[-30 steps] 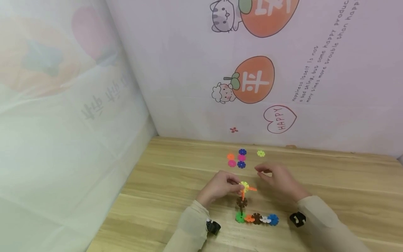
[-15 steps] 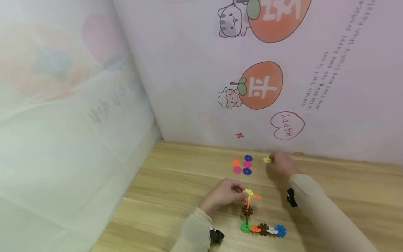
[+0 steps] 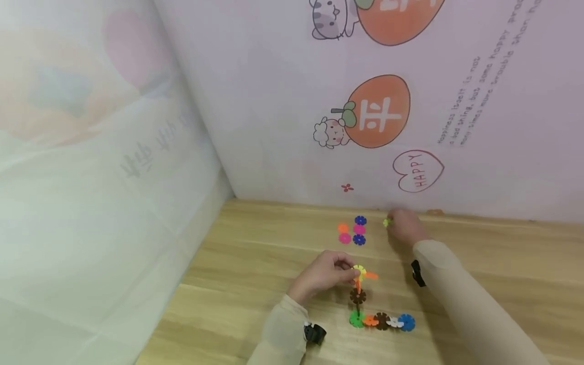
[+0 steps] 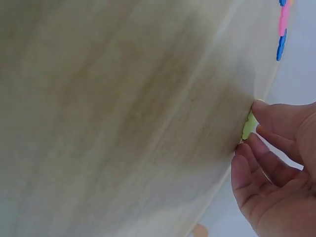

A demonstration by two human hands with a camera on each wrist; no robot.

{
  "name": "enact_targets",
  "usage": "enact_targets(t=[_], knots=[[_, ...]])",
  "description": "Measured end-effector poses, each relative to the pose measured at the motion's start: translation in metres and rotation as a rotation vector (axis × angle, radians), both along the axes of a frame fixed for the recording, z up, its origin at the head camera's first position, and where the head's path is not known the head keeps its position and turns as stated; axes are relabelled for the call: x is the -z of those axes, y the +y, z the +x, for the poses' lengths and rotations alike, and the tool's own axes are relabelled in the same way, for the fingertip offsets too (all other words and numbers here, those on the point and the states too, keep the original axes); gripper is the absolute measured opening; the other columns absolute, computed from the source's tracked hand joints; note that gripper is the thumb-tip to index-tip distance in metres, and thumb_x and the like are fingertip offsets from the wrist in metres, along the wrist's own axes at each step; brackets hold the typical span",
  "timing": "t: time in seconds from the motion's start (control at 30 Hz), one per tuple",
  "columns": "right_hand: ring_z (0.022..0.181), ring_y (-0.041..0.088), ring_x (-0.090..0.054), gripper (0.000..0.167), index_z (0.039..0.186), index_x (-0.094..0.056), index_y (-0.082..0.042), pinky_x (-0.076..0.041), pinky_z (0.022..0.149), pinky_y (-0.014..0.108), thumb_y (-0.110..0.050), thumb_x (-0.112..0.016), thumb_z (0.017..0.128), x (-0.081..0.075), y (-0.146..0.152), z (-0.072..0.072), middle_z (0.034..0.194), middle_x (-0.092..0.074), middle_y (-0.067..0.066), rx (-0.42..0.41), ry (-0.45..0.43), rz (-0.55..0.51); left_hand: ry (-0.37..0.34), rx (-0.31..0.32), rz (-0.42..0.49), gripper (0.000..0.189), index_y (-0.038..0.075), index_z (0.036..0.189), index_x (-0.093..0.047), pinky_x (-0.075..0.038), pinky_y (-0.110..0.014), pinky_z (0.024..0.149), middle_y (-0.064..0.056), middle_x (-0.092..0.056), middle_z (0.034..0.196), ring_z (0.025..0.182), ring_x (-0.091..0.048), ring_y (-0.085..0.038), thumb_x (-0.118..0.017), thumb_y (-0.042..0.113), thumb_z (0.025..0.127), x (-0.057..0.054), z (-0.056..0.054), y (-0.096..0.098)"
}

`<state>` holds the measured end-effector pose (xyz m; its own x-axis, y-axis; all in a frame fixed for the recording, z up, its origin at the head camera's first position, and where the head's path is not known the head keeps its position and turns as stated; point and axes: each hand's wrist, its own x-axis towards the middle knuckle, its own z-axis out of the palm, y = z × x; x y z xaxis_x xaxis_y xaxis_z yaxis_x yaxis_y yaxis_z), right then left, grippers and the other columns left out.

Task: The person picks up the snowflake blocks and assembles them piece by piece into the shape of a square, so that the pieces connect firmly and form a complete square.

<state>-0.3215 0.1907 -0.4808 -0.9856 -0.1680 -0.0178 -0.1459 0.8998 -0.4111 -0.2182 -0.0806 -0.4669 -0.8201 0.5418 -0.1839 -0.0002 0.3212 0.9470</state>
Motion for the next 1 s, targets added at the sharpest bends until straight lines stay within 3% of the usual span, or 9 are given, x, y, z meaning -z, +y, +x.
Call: enact_targets(t=[0.1,0.27,0.6,0.8,1.0], knots=[[0.1,0.047,-0.06,0.028,0.109,-0.063,0.015,-0.049,0.09,0.059,-0.001,-0.067,0.086,-0.002,0.003,0.0,0.108,-0.064,0.032,-0.01,0.012,-0.019,-0.008,-0.006,0.006,0.013,0.01,0.099,-0.072,-0.057,-0.029,0.071,0.002,-0.069,0.083,0.077,-0.065,-0.011,-0.071,0.02,0.092,-0.002,-0.002,0.001],[0.089,0.038,-0.063,0.027,0.104,-0.065,0.013,-0.053,0.082,0.053,-0.003,-0.071,0.083,-0.003,0.008,0.003,0.1,-0.066,0.027,-0.044,-0.011,-0.036,-0.025,0.0,0.005,0.012,0.009,0.099,-0.072,-0.056,-0.028,0.071,0.002,-0.069,0.083,0.076,-0.064,-0.01,-0.071,0.019,0.092,-0.001,-0.002,0.003],[0.094,0.032,-0.065,0.016,0.101,-0.069,-0.001,-0.053,0.086,0.053,-0.006,-0.069,0.086,-0.002,0.011,0.027,0.099,-0.07,0.016,-0.083,-0.025,-0.142,-0.017,0.022,0.019,0.013,0.008,0.098,-0.072,-0.057,-0.029,0.073,0.001,-0.07,0.085,0.076,-0.064,-0.008,-0.072,0.02,0.091,0.003,-0.002,0.005],[0.09,0.022,-0.065,0.019,0.107,-0.071,-0.006,-0.056,0.082,0.042,-0.014,-0.071,0.09,-0.01,0.009,0.061,0.098,-0.072,0.008,-0.065,-0.006,-0.265,-0.021,0.035,0.011,0.012,0.012,0.099,-0.072,-0.055,-0.028,0.073,0.003,-0.071,0.087,0.079,-0.064,-0.009,-0.072,0.022,0.091,0.004,-0.005,0.003],[0.087,0.02,-0.065,0.029,0.107,-0.07,-0.006,-0.056,0.074,0.029,-0.032,-0.07,0.092,-0.019,0.0,0.111,0.097,-0.072,0.006,0.055,-0.09,-0.492,-0.016,0.051,0.004,0.011,0.011,0.098,-0.071,-0.054,-0.025,0.073,0.002,-0.072,0.086,0.08,-0.065,-0.009,-0.071,0.021,0.092,0.002,-0.006,-0.001]])
